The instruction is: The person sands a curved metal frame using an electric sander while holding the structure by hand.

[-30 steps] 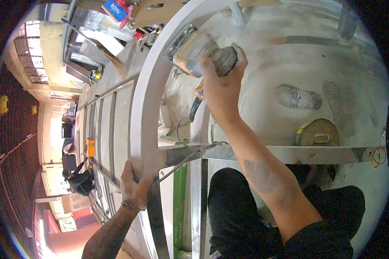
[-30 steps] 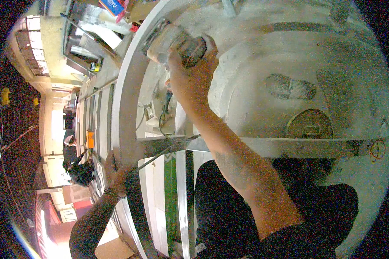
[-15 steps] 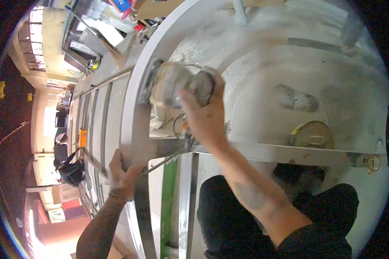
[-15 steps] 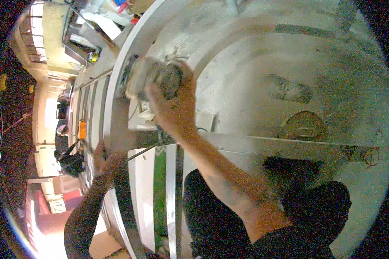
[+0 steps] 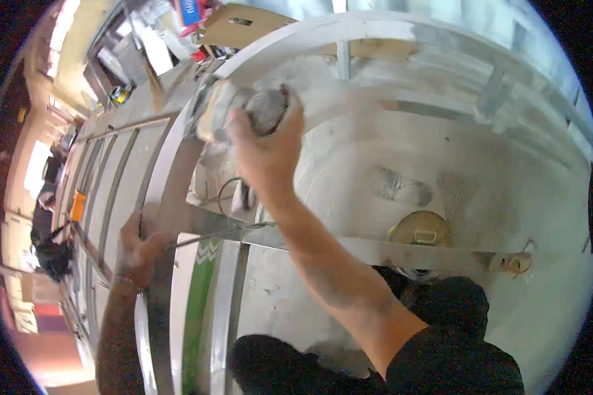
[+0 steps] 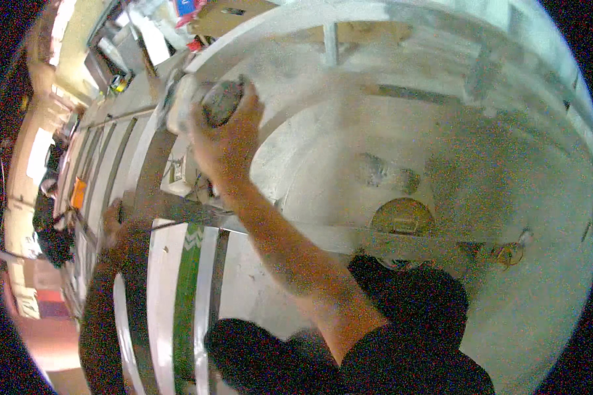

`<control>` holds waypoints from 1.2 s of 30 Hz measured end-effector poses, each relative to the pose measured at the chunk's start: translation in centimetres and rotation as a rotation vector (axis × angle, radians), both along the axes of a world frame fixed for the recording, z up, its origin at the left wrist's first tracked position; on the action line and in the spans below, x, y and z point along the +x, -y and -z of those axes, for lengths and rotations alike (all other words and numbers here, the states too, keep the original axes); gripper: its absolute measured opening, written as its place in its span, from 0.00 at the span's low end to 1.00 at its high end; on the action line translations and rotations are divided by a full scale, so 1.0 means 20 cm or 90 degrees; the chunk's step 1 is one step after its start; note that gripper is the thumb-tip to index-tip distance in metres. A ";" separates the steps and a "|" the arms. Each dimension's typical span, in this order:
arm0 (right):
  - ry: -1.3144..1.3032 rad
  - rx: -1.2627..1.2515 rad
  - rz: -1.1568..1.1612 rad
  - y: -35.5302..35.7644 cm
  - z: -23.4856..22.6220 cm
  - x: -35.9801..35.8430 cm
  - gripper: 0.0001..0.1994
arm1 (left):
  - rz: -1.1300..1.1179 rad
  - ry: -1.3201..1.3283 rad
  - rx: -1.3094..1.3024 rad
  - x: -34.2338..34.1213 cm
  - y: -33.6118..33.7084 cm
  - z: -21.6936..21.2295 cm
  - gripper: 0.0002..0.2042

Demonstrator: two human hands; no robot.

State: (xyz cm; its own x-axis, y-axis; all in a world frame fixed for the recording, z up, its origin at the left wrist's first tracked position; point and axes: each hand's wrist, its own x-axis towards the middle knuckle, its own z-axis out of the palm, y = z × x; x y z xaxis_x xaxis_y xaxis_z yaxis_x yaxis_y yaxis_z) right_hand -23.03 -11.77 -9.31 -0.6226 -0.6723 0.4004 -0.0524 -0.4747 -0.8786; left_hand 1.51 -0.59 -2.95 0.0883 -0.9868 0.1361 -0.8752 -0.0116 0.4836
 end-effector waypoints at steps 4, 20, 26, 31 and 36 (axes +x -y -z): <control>-0.021 -0.055 0.036 0.16 0.06 -0.08 0.42 | 0.051 -0.111 -0.005 0.06 0.02 0.07 0.23; -0.255 -0.171 0.104 0.31 0.09 -0.31 0.40 | -0.177 0.100 -0.050 -0.18 -0.03 0.01 0.29; -0.386 -0.259 0.078 0.26 0.10 -0.30 0.40 | -0.192 0.188 -0.103 -0.25 -0.08 -0.03 0.26; -0.435 -0.383 0.038 0.22 0.09 -0.25 0.36 | -0.179 0.184 -0.096 -0.26 -0.07 -0.04 0.25; -0.495 -0.444 0.023 0.22 0.11 -0.26 0.38 | -0.155 0.150 -0.024 -0.25 -0.05 -0.04 0.23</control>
State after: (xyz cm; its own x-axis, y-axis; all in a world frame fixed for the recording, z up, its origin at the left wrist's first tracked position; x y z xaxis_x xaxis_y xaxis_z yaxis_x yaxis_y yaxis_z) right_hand -28.29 -16.13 -11.44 -0.0418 -0.1246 0.9913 -0.5098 -0.8507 -0.1284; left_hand -3.46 0.36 -2.11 0.2828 -0.9343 0.2171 -0.9366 -0.2201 0.2726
